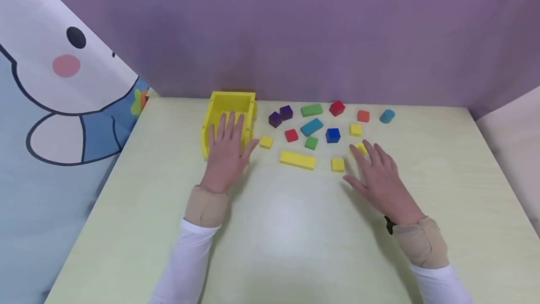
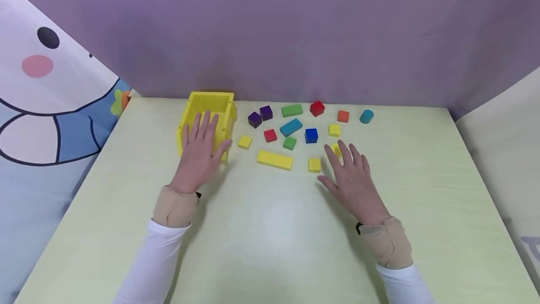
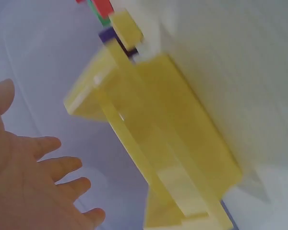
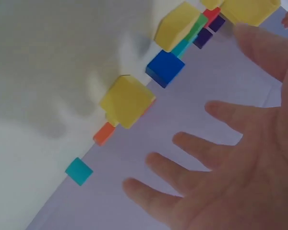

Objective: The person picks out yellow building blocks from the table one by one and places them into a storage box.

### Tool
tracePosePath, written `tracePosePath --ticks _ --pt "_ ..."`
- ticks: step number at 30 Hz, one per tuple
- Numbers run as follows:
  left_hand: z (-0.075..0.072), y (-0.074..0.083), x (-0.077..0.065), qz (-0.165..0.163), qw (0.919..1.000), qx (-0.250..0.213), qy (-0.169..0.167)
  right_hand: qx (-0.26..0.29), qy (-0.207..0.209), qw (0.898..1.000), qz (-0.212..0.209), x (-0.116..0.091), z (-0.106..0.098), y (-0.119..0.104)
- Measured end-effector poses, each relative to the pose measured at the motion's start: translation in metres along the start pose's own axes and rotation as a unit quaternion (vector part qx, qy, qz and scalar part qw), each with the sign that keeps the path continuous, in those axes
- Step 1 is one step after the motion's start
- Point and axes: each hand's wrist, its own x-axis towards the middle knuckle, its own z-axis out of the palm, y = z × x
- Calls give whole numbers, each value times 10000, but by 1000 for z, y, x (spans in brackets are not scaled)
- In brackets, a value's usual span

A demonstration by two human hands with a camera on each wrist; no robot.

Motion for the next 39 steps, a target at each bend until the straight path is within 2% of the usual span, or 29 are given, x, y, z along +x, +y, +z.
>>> tracePosePath --ticks 7,14,17,26,33,39 --pt "-5 -28 7 -232 9991 -303 190 -340 -76 9990 -275 -1 4 4" --pt "-6 -48 14 -417 9985 -294 200 -267 -294 9987 -333 -1 4 5" --pt "-5 -54 16 -498 9981 -264 245 -233 -259 9989 -310 -2 3 5" --pt "-1 -71 16 -843 9946 -375 466 -168 -24 9995 -268 1 6 9" --pt "2 -77 15 -1170 9909 -634 222 -194 185 9995 -164 7 8 12" --pt "4 -78 16 -1091 9915 -624 326 -197 51 9997 -118 18 9 14"
